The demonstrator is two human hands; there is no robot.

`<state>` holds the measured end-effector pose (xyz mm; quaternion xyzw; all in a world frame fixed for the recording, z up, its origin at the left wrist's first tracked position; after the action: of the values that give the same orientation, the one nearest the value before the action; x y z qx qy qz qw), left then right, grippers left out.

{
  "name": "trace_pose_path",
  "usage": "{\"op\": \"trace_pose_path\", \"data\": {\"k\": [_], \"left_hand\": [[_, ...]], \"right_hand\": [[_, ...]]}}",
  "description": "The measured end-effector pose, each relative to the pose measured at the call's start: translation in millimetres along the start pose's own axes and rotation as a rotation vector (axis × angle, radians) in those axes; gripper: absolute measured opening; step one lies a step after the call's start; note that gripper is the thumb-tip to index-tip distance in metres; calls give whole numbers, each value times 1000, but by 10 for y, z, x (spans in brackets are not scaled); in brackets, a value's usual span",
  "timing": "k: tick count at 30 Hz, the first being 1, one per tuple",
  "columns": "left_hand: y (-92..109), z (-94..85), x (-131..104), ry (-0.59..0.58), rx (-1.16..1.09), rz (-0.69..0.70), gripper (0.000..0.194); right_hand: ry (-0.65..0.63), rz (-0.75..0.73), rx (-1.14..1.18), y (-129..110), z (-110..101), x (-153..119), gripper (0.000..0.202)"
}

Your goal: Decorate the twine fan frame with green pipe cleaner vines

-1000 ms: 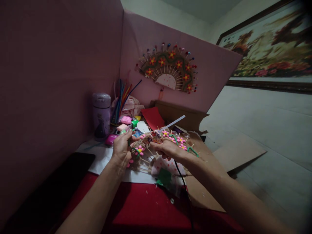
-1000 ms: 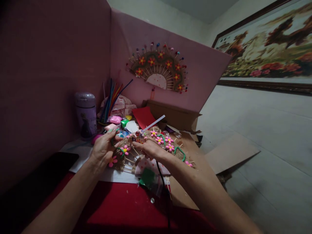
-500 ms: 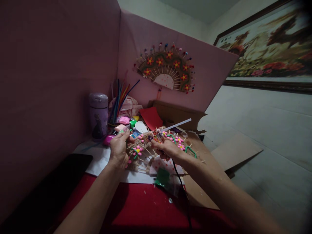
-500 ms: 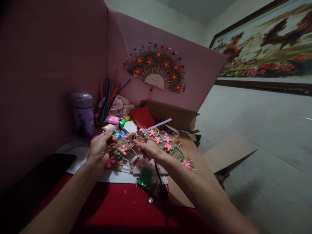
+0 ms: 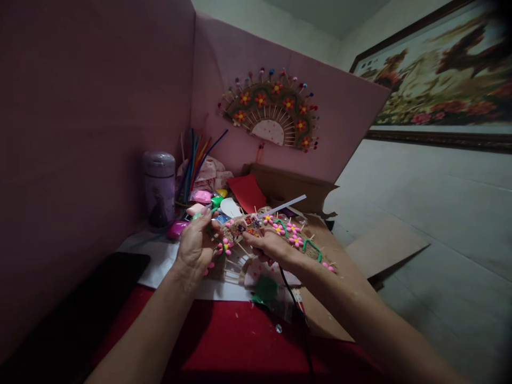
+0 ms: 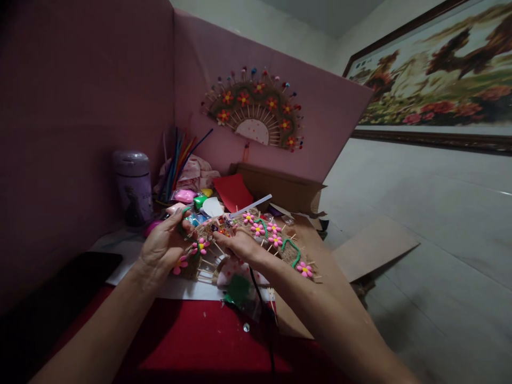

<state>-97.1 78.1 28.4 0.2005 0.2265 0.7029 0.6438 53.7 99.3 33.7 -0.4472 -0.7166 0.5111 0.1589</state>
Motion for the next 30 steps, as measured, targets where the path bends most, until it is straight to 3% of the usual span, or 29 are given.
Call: {"op": "trace_pose_path", "data": {"k": [16,30], "left_hand": [[-44,147,-22,-152,-78,-78,24],[-98,120,-37,-151,-22,-179,23]], "right_hand": [[-21,-20,59,-19,-14,-1,47],[49,-35,238,153,-247,-160,49]]}}
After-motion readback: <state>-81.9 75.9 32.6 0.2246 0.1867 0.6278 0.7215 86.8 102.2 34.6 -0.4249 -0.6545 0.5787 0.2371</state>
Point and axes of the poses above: each hand's wrist, its own x-axis towards the middle knuckle, its own z-axis out of the palm, y = z × x, the point moved 9 cm from there along x, towards the middle knuckle, and after that the axes turned 10 degrees about -y, right-handed, at the moved point
